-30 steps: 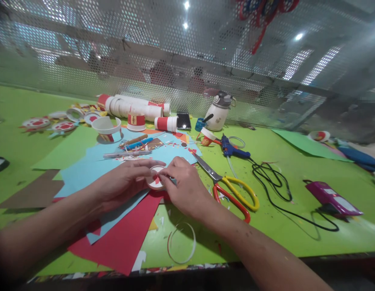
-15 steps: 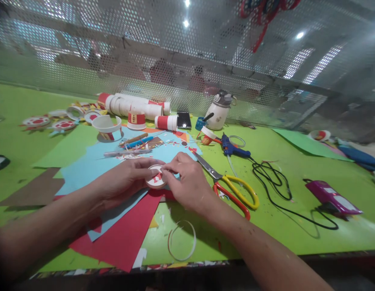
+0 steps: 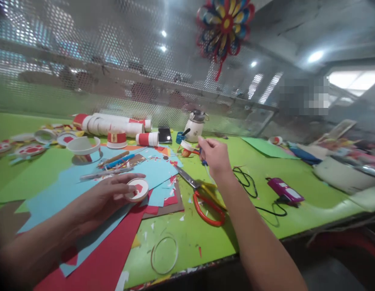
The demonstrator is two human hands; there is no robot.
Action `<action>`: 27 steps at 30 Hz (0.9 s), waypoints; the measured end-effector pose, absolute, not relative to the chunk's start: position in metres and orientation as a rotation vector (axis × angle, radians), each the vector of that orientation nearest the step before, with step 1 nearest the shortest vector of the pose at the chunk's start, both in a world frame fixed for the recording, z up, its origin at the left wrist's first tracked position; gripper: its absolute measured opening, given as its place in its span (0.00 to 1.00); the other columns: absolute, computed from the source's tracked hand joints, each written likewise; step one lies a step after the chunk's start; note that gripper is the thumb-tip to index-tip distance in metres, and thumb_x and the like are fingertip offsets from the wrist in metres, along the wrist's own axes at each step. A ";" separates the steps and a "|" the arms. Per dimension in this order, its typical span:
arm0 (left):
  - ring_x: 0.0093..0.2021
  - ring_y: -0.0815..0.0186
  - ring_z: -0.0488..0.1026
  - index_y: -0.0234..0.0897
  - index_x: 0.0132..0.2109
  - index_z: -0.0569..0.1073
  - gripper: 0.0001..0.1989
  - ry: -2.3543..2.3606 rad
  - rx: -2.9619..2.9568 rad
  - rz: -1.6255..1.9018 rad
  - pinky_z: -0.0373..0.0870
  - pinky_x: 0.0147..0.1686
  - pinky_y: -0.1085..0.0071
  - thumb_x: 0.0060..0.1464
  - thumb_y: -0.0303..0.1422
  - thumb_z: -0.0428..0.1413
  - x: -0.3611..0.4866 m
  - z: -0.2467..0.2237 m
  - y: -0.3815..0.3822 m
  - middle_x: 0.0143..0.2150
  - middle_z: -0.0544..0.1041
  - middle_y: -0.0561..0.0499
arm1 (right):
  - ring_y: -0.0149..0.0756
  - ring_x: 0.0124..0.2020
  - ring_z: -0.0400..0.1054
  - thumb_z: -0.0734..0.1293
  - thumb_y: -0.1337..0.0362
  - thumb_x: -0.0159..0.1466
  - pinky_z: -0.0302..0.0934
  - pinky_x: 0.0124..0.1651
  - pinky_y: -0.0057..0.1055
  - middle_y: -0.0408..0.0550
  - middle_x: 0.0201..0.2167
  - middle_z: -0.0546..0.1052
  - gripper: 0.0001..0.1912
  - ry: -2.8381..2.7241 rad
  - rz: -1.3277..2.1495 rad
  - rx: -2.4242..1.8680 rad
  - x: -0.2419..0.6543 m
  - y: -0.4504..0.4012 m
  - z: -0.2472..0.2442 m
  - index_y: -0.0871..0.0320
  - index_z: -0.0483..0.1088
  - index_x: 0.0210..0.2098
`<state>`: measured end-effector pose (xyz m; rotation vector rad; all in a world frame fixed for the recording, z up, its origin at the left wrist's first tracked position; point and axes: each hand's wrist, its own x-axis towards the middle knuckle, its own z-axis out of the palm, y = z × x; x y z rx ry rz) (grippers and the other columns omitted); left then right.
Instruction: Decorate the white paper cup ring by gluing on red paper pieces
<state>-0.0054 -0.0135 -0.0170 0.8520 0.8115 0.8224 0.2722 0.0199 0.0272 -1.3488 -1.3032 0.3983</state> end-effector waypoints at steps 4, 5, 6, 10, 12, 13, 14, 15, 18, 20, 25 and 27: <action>0.35 0.66 0.76 0.32 0.51 0.72 0.23 0.810 0.849 0.808 0.72 0.37 0.73 0.45 0.22 0.60 -0.008 -0.019 -0.010 0.38 0.78 0.45 | 0.28 0.20 0.63 0.65 0.52 0.64 0.63 0.27 0.28 0.40 0.19 0.68 0.17 -1.342 0.319 -1.588 0.314 0.035 0.033 0.62 0.72 0.30; 0.35 0.67 0.76 0.33 0.52 0.72 0.24 0.805 0.846 0.796 0.72 0.37 0.74 0.44 0.22 0.60 -0.009 -0.020 -0.009 0.38 0.78 0.46 | 0.29 0.23 0.67 0.65 0.55 0.66 0.65 0.30 0.30 0.44 0.24 0.72 0.16 -1.363 0.298 -1.681 0.323 0.038 0.033 0.63 0.72 0.34; 0.35 0.67 0.76 0.35 0.52 0.72 0.24 0.804 0.843 0.805 0.72 0.37 0.75 0.44 0.22 0.60 -0.010 -0.022 -0.007 0.38 0.78 0.48 | 0.32 0.30 0.70 0.65 0.57 0.67 0.68 0.34 0.32 0.47 0.33 0.75 0.14 -1.394 0.281 -1.774 0.332 0.041 0.031 0.63 0.72 0.40; 0.34 0.68 0.75 0.38 0.50 0.73 0.25 0.823 0.843 0.788 0.71 0.36 0.76 0.43 0.22 0.62 -0.011 -0.024 -0.003 0.37 0.78 0.50 | 0.44 0.47 0.70 0.66 0.59 0.66 0.69 0.46 0.42 0.50 0.52 0.72 0.18 -1.550 0.166 -2.083 0.356 0.048 0.021 0.60 0.69 0.53; 0.32 0.68 0.74 0.39 0.49 0.74 0.23 0.834 0.847 0.786 0.71 0.36 0.75 0.43 0.22 0.62 -0.011 -0.024 -0.001 0.36 0.78 0.50 | 0.43 0.48 0.70 0.66 0.59 0.66 0.68 0.47 0.42 0.51 0.53 0.72 0.17 -1.657 0.099 -2.184 0.362 0.050 0.014 0.59 0.69 0.52; 0.32 0.68 0.74 0.39 0.48 0.75 0.23 0.844 0.846 0.786 0.71 0.36 0.75 0.43 0.22 0.62 -0.010 -0.024 -0.001 0.36 0.78 0.51 | 0.42 0.48 0.70 0.65 0.59 0.67 0.68 0.47 0.42 0.51 0.53 0.72 0.16 -1.716 0.066 -2.221 0.363 0.051 0.010 0.58 0.69 0.52; 0.32 0.68 0.74 0.39 0.48 0.75 0.23 0.854 0.844 0.784 0.72 0.36 0.74 0.43 0.22 0.62 -0.010 -0.023 -0.001 0.36 0.78 0.51 | 0.41 0.48 0.70 0.65 0.59 0.67 0.68 0.48 0.43 0.51 0.53 0.72 0.16 -1.774 0.032 -2.249 0.364 0.053 0.006 0.58 0.68 0.53; 0.32 0.68 0.74 0.39 0.48 0.75 0.23 0.861 0.844 0.781 0.72 0.36 0.74 0.43 0.21 0.61 -0.009 -0.023 0.000 0.36 0.79 0.51 | 0.41 0.48 0.70 0.65 0.59 0.67 0.68 0.48 0.43 0.52 0.53 0.71 0.16 -1.833 0.000 -2.270 0.364 0.055 0.001 0.58 0.68 0.53; 0.34 0.67 0.76 0.39 0.49 0.75 0.23 0.848 0.873 0.787 0.72 0.37 0.73 0.43 0.22 0.61 -0.010 -0.022 -0.001 0.38 0.79 0.50 | 0.41 0.48 0.70 0.65 0.60 0.67 0.68 0.48 0.44 0.53 0.52 0.71 0.18 -1.990 -0.096 -2.301 0.364 0.063 -0.012 0.59 0.67 0.54; 0.35 0.66 0.76 0.37 0.49 0.75 0.22 0.819 0.896 0.803 0.73 0.38 0.72 0.44 0.22 0.61 -0.011 -0.021 -0.004 0.39 0.80 0.48 | 0.42 0.48 0.70 0.65 0.60 0.67 0.68 0.48 0.44 0.53 0.52 0.71 0.18 -2.071 -0.152 -2.307 0.365 0.068 -0.020 0.60 0.67 0.54; 0.36 0.65 0.76 0.30 0.46 0.75 0.20 0.806 0.882 0.847 0.74 0.39 0.71 0.43 0.19 0.59 -0.011 -0.018 -0.008 0.39 0.79 0.44 | 0.41 0.48 0.70 0.65 0.60 0.67 0.68 0.48 0.44 0.53 0.53 0.71 0.18 -2.161 -0.224 -2.306 0.376 0.077 -0.029 0.59 0.67 0.54; 0.35 0.64 0.76 0.28 0.46 0.75 0.20 0.799 0.853 0.864 0.75 0.38 0.71 0.43 0.18 0.57 -0.010 -0.018 -0.008 0.38 0.78 0.43 | 0.42 0.48 0.70 0.65 0.60 0.67 0.67 0.48 0.45 0.53 0.53 0.71 0.18 -2.173 -0.228 -2.293 0.384 0.080 -0.029 0.59 0.67 0.54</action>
